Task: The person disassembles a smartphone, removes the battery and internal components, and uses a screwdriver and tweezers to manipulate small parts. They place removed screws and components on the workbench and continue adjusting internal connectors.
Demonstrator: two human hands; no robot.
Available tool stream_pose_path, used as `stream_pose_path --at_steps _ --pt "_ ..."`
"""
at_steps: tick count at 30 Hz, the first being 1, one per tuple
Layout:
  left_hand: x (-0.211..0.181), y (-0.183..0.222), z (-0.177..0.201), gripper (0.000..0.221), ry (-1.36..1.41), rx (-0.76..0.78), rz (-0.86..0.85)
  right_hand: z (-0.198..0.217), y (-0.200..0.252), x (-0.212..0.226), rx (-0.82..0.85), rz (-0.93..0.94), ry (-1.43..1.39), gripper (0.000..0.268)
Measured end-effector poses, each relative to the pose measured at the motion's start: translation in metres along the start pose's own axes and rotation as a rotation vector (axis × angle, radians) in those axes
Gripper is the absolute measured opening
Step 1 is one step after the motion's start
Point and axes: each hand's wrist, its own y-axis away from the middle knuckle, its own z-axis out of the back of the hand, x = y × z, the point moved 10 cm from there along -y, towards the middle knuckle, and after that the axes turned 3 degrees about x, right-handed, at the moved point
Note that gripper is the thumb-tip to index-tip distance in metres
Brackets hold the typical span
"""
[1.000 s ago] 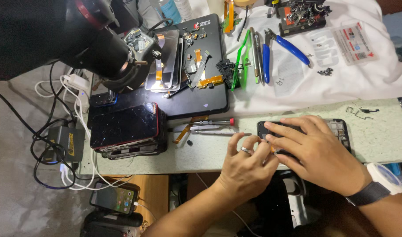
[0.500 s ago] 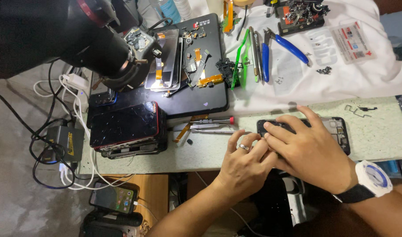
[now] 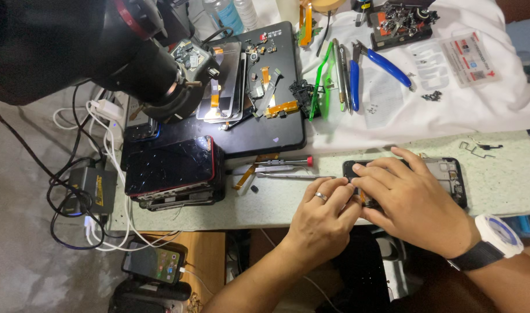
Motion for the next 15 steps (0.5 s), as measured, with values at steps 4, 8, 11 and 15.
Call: stream_pose_path --at_steps 4,8,11,15 --pt "0.0023 0.0013 -0.0005 0.013 0.043 -0.025 0.024 -0.0001 -0.0002 -0.0001 0.006 0.004 -0.010 0.052" --pt "0.0016 0.0033 -0.0010 0.018 -0.001 -0.042 0.024 -0.0009 -0.0040 0.0008 0.022 0.005 -0.001 0.049" --pt "0.0022 0.0032 -0.0025 0.020 -0.027 -0.036 0.029 0.0004 -0.0066 0.0024 0.024 0.013 -0.014 0.051" --pt "0.0058 0.0041 -0.0057 0.016 -0.006 -0.014 0.048 0.0005 -0.0084 0.0022 0.020 0.010 -0.012 0.048"
